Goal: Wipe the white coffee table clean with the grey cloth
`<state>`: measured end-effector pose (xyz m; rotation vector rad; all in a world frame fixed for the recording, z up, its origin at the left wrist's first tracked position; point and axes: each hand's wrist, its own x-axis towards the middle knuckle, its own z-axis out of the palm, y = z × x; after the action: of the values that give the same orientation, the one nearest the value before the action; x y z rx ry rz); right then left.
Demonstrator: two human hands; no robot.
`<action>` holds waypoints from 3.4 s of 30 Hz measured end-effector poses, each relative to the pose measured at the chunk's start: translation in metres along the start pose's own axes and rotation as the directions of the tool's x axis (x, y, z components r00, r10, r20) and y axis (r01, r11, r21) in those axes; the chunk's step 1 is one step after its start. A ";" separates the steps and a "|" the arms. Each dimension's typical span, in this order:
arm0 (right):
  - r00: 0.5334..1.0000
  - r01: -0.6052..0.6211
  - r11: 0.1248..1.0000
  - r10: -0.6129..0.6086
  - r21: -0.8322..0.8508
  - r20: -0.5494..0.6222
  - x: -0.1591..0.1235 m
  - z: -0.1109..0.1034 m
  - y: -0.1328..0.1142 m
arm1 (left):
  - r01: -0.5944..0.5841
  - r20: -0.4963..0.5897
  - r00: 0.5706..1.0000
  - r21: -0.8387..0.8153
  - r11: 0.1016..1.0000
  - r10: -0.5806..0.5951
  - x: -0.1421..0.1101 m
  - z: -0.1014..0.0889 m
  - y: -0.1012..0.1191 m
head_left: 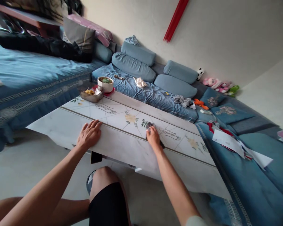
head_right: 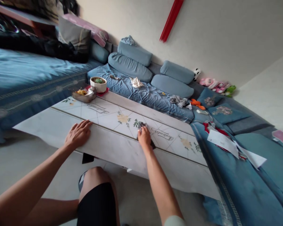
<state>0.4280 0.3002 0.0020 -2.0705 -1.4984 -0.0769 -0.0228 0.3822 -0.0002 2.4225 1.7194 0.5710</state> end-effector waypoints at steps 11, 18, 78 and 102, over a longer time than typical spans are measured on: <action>1.000 0.018 0.991 -0.016 -0.132 0.014 -0.026 -0.030 0.088 | -0.039 -0.036 0.999 0.007 0.999 0.039 -0.001 0.012 -0.009; 0.999 -0.025 0.989 0.031 -0.148 0.039 0.068 -0.020 0.067 | -0.019 -0.033 0.999 0.010 1.000 0.019 -0.001 0.001 0.000; 0.981 0.162 0.982 -0.149 -0.101 0.120 -0.055 -0.066 0.096 | -0.062 -0.012 0.998 0.031 0.998 0.062 -0.008 -0.005 0.004; 0.990 0.129 0.985 -0.121 -0.118 0.075 -0.050 -0.053 0.077 | -0.030 -0.023 0.999 -0.048 0.998 0.029 -0.007 -0.001 0.001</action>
<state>0.4920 0.2165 -0.0045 -2.0914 -1.7033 -0.1522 -0.0244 0.3755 -0.0005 2.4207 1.6608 0.6381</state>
